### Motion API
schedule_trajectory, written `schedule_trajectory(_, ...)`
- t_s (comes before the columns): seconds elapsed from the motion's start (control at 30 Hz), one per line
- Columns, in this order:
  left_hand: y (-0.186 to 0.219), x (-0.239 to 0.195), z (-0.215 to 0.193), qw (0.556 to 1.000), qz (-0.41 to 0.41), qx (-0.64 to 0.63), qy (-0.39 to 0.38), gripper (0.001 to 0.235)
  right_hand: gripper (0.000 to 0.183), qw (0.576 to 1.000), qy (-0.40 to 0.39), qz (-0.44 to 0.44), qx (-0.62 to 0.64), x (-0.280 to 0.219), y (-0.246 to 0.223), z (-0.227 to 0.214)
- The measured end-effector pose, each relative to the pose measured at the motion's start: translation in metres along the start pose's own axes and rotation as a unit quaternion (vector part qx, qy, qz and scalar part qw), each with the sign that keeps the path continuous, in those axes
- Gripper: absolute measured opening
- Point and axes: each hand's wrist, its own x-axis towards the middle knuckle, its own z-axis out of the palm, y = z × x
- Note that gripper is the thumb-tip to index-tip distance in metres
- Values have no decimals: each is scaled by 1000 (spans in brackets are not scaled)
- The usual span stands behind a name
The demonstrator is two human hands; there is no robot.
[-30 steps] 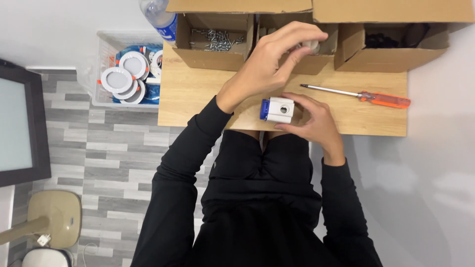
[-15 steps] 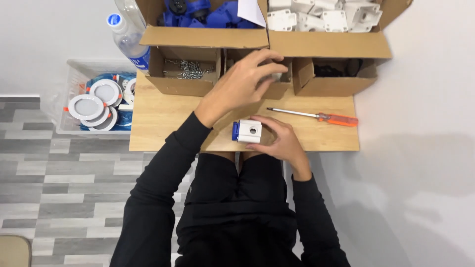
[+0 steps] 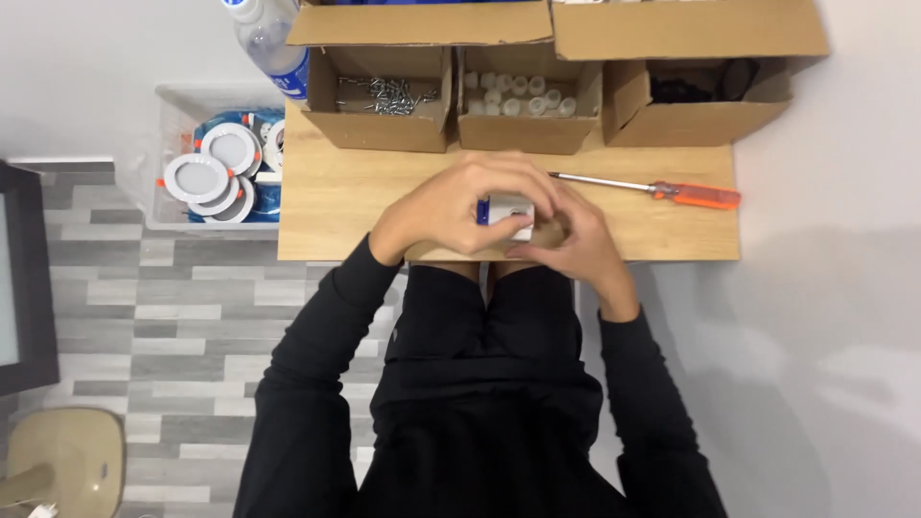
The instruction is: Assembling a white plastic electrical component by tightening a screw with a manual screwdriver on a wooden workbench.
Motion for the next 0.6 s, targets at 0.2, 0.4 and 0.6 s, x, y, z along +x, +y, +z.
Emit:
schedule_trajectory(0.2,-22,-35,16,998,-8,56,-28,20,49,983,14,-30,-183,-17,-8,-79)
schedule_trajectory(0.4,-22,-55,11,983,-38,177,-30,48,48,916,-22,13,-400,-46,6,-145)
schedule_trajectory(0.6,-31,-84,5,946,-93,310,23,59,37,922,-27,54,-383,-61,3,-151)
